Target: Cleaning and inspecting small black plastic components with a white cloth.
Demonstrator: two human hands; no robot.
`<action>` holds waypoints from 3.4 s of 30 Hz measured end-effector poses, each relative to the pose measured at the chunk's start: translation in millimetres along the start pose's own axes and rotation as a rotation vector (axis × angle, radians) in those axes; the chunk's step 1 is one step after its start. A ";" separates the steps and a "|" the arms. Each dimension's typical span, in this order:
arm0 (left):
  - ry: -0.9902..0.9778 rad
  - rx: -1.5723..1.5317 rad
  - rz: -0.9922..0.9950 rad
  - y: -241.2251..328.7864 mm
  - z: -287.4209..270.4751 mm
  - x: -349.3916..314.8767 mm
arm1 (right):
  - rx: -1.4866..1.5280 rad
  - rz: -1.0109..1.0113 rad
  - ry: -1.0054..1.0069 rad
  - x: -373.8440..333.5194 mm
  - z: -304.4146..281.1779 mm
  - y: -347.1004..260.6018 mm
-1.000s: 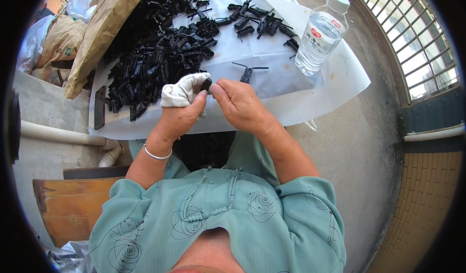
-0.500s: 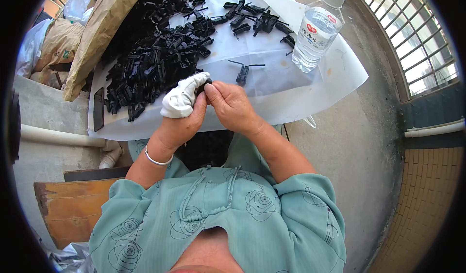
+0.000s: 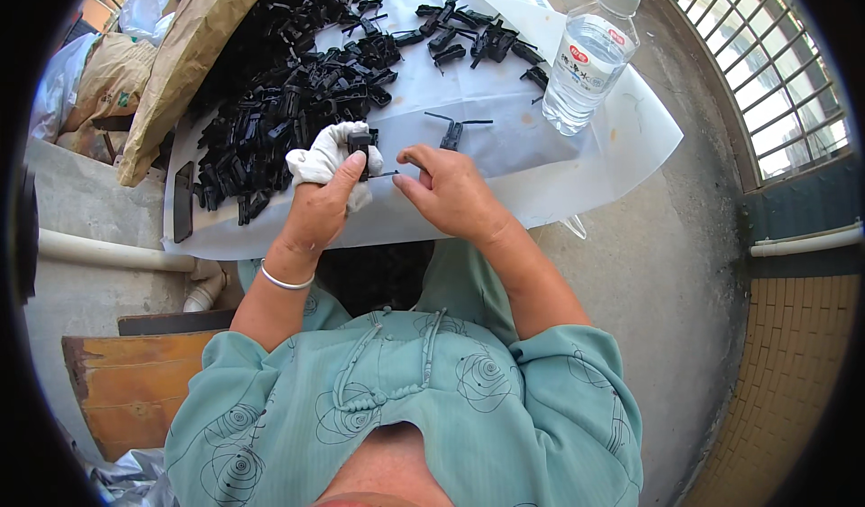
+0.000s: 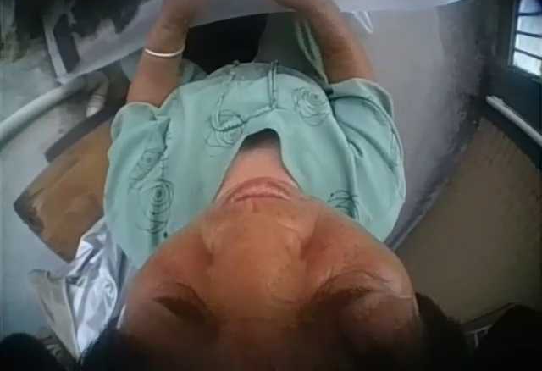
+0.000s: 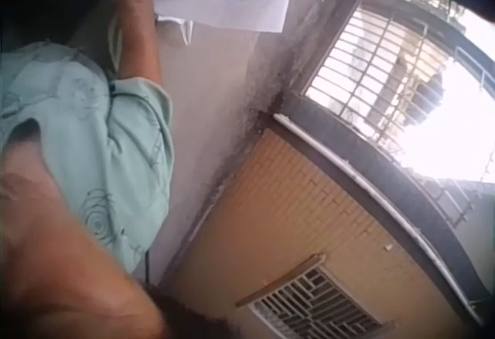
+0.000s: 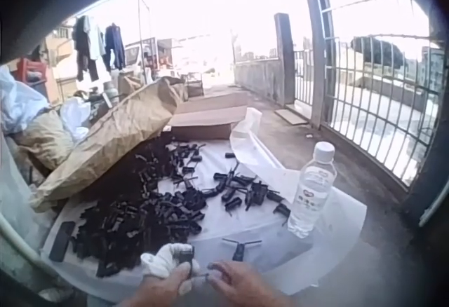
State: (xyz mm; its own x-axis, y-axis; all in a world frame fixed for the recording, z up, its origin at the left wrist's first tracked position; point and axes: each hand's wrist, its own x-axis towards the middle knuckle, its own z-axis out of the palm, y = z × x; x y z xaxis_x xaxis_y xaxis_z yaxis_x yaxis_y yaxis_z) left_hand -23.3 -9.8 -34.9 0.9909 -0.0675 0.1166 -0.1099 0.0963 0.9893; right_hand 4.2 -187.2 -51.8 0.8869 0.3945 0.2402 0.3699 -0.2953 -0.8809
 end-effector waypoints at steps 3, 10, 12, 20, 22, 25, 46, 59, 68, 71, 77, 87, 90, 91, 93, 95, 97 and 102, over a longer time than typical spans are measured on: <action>-0.019 -0.128 -0.127 9.7 6.4 -0.5 | -0.034 -0.250 0.009 -0.8 0.3 9.2; -0.177 0.271 -0.060 22.9 11.2 -6.4 | 0.232 -0.065 -0.009 0.9 -3.5 -2.4; -0.247 0.356 0.058 20.6 13.4 -5.1 | 0.310 0.023 -0.042 0.5 -3.7 -3.4; -0.139 -0.082 -0.168 14.6 8.7 -4.3 | 0.305 -0.137 -0.209 -14.1 -20.0 -7.6; -0.160 0.023 -0.134 11.1 12.0 -3.1 | 0.284 -0.166 -0.091 -13.0 -11.1 -8.5; -0.225 0.074 -0.141 20.9 14.8 -9.8 | 0.273 -0.167 0.051 -8.8 -1.6 -10.8; -0.225 0.562 0.151 4.8 26.6 2.3 | 0.298 0.034 0.032 -8.0 9.9 1.5; 0.136 0.982 0.542 8.9 1.5 16.8 | -0.708 0.020 0.277 5.5 -17.3 16.8; -0.421 0.446 -0.001 30.3 6.3 -0.3 | -0.088 -0.192 -0.239 -1.4 -36.2 -20.0; -0.413 0.431 0.088 23.4 4.6 -1.1 | 0.003 -0.065 0.013 -5.8 -27.2 -16.6; -0.129 0.112 -0.144 13.7 17.0 -3.4 | 0.065 -0.511 0.083 -10.5 -9.6 -31.5; -0.067 0.188 -0.165 20.7 21.1 -6.3 | 0.216 -0.011 0.031 -1.6 -12.1 -9.6; -0.009 0.448 0.068 10.3 20.9 -4.9 | 0.073 -0.154 -0.010 -4.7 -6.8 -5.3; -0.009 0.448 0.067 6.8 21.2 -4.9 | 0.073 -0.152 -0.011 -4.8 -5.9 -7.0; 0.015 0.623 0.373 2.2 22.1 -5.1 | 0.135 0.017 -0.097 -3.7 -2.7 -12.2; -0.007 0.713 0.478 6.1 24.4 -4.1 | 0.369 0.056 -0.067 -3.7 11.2 -0.9; -0.061 0.853 0.487 8.0 24.7 -5.4 | 0.605 0.092 -0.039 -5.0 20.3 7.7; -0.002 0.766 0.413 -1.7 22.0 -7.6 | 0.476 0.123 -0.048 -6.9 22.5 2.8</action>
State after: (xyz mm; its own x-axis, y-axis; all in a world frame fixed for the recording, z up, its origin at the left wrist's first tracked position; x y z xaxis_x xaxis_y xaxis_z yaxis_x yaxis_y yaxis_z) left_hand -32.3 -31.3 -35.5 0.8603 -0.1765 0.4783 -0.4833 -0.5811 0.6548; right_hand -7.1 -171.1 -65.0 0.8981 0.4250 0.1132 0.0856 0.0836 -0.9928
